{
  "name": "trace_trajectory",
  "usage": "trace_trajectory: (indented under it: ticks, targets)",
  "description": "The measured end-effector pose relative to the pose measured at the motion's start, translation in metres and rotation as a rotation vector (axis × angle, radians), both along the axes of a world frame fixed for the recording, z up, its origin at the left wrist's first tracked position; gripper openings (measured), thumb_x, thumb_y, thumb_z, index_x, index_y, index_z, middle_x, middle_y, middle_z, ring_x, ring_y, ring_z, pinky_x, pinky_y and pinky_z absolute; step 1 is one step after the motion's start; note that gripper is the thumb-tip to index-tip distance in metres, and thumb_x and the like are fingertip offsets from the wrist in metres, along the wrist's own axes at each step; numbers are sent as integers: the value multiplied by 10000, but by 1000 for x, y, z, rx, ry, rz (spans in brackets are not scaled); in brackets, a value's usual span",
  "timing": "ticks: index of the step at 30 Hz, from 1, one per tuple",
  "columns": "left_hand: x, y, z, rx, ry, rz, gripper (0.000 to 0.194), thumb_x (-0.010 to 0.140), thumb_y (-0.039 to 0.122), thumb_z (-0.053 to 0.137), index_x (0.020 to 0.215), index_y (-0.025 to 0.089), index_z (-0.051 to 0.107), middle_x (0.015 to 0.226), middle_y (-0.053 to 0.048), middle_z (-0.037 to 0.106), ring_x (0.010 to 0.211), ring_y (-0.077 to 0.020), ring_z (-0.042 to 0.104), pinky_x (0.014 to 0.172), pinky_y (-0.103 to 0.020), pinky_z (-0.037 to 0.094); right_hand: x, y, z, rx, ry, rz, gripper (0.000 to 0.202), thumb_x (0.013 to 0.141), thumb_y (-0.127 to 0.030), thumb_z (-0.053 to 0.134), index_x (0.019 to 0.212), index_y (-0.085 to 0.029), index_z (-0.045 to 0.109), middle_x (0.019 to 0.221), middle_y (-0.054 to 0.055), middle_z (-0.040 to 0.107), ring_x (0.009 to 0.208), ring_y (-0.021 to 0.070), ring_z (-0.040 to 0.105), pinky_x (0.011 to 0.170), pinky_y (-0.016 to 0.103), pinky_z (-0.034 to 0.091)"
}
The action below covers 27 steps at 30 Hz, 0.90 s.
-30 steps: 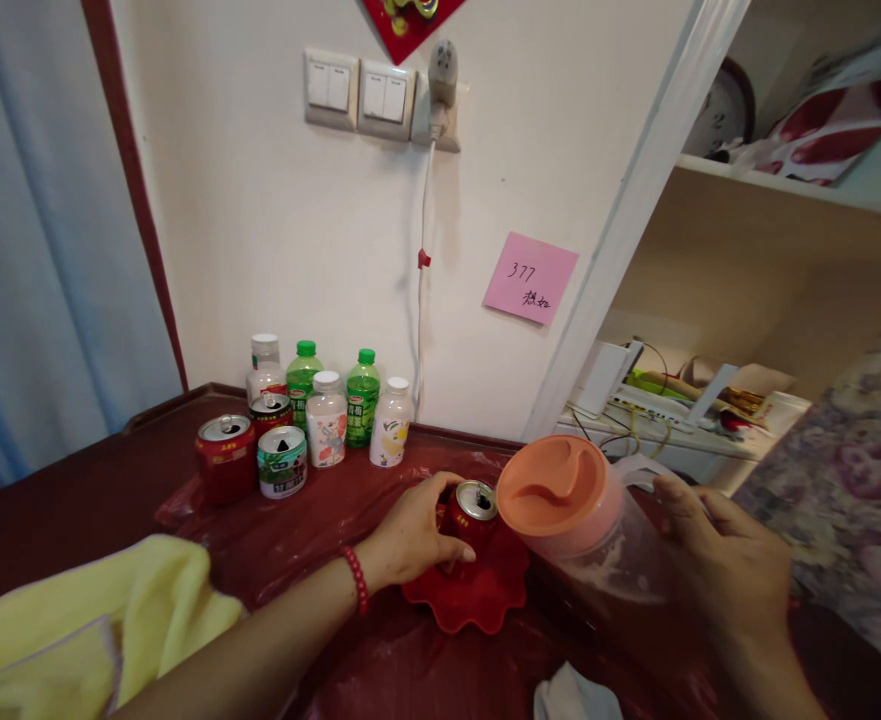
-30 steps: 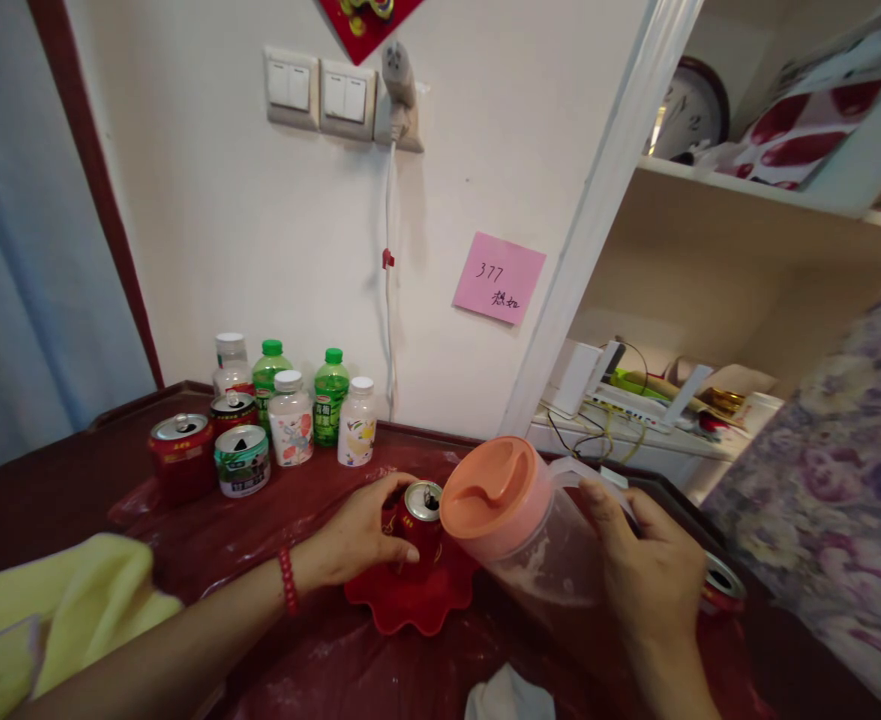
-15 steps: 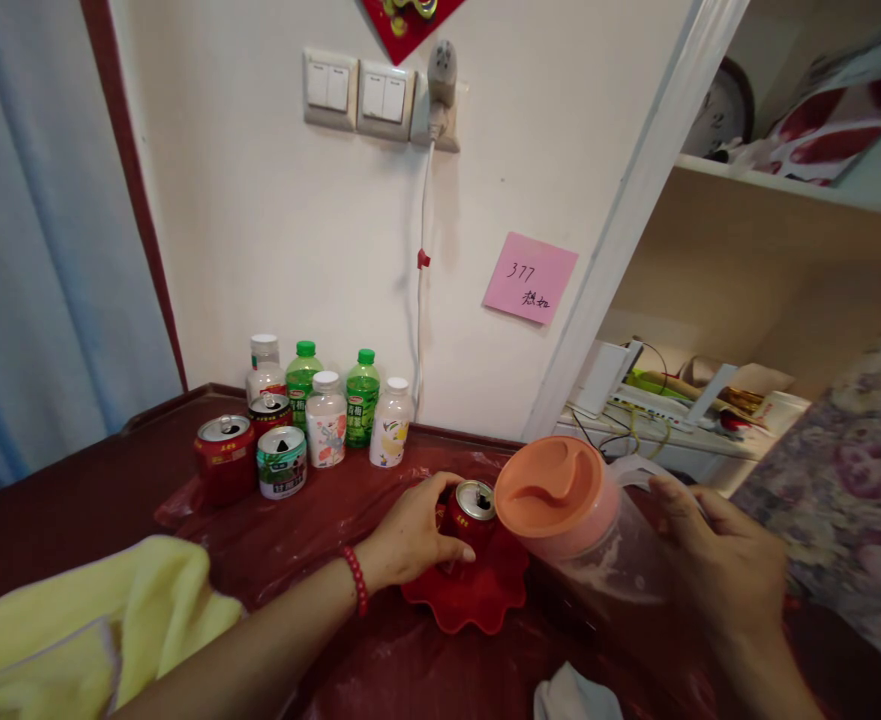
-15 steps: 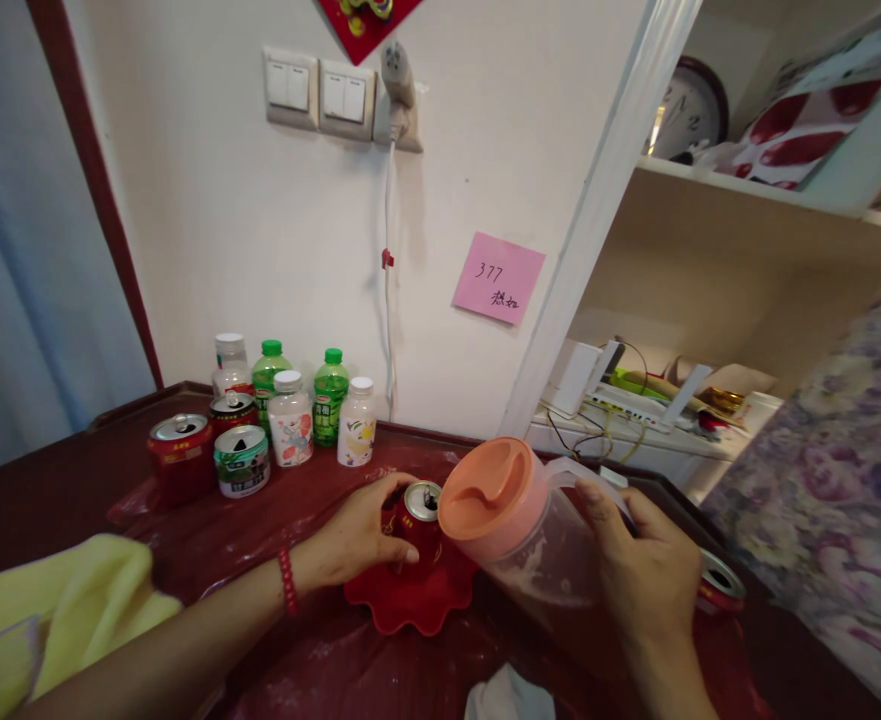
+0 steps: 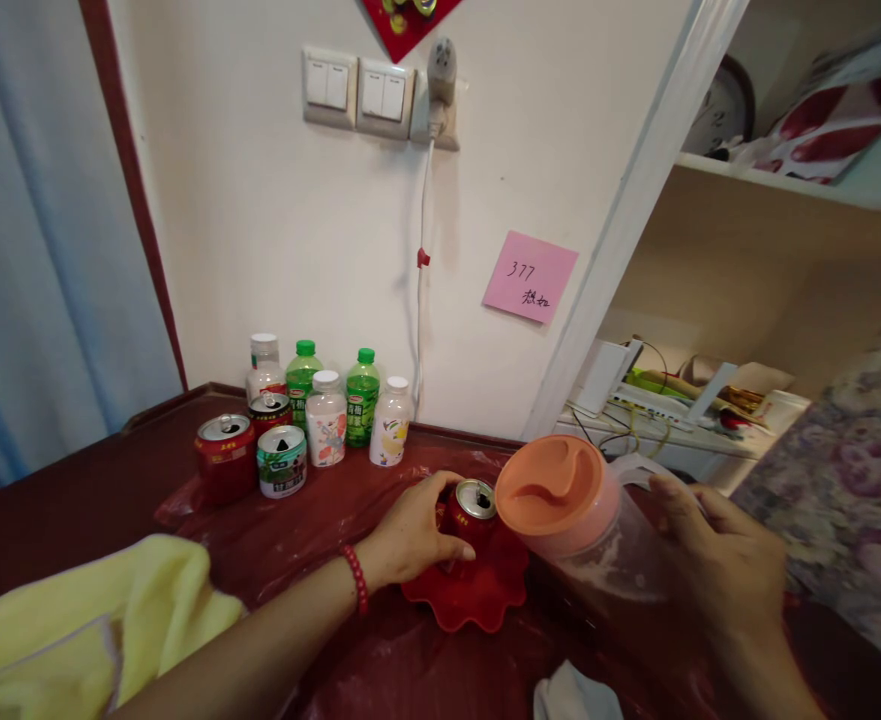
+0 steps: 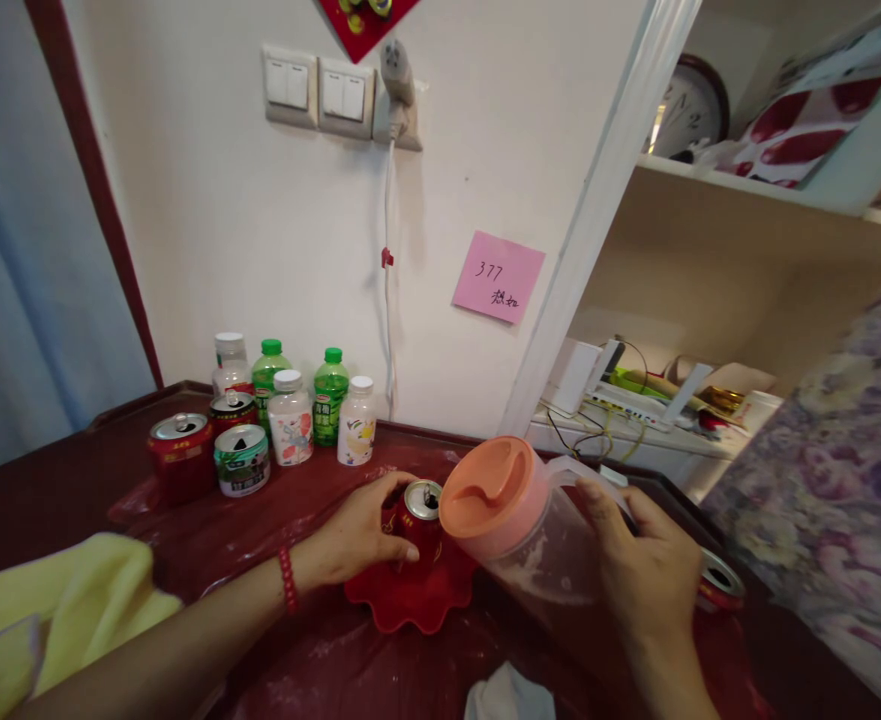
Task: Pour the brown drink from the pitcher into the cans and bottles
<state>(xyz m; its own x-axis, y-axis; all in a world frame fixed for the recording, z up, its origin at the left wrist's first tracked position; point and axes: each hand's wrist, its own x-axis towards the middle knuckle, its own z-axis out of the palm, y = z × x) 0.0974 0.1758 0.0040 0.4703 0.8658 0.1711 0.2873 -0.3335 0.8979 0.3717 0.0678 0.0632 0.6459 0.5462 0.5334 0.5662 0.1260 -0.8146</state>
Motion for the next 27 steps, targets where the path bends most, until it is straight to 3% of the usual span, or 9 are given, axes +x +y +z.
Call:
trace_trajectory:
  ticks: [13, 19, 27]
  targets:
    - [0, 0, -2, -1, -11, -1, 780, 537, 105, 966, 1253, 216, 677, 1299, -99, 741, 1207, -348, 662, 1080, -477, 483, 7, 5, -4, -16, -19, -23, 659, 755, -855, 705, 639, -211, 629, 583, -24, 473, 585, 151, 400, 512, 286, 287]
    - [0, -1, 0, -3, 2, -1, 780, 542, 93, 959, 1258, 209, 672, 1303, -99, 739, 1206, -341, 663, 1081, -475, 485, 16, 7, -6, -50, -18, -25, 740, 669, -943, 701, 611, -209, 631, 555, -17, 476, 564, 152, 400, 490, 287, 301]
    - [0, -3, 6, -25, -17, -1, 767, 522, 76, 948, 1228, 202, 678, 1289, -95, 748, 1205, -341, 667, 1079, -452, 485, 10, 10, -6, 10, -26, -13, 755, 719, -941, 690, 576, -207, 587, 539, -24, 449, 550, 136, 381, 493, 277, 286]
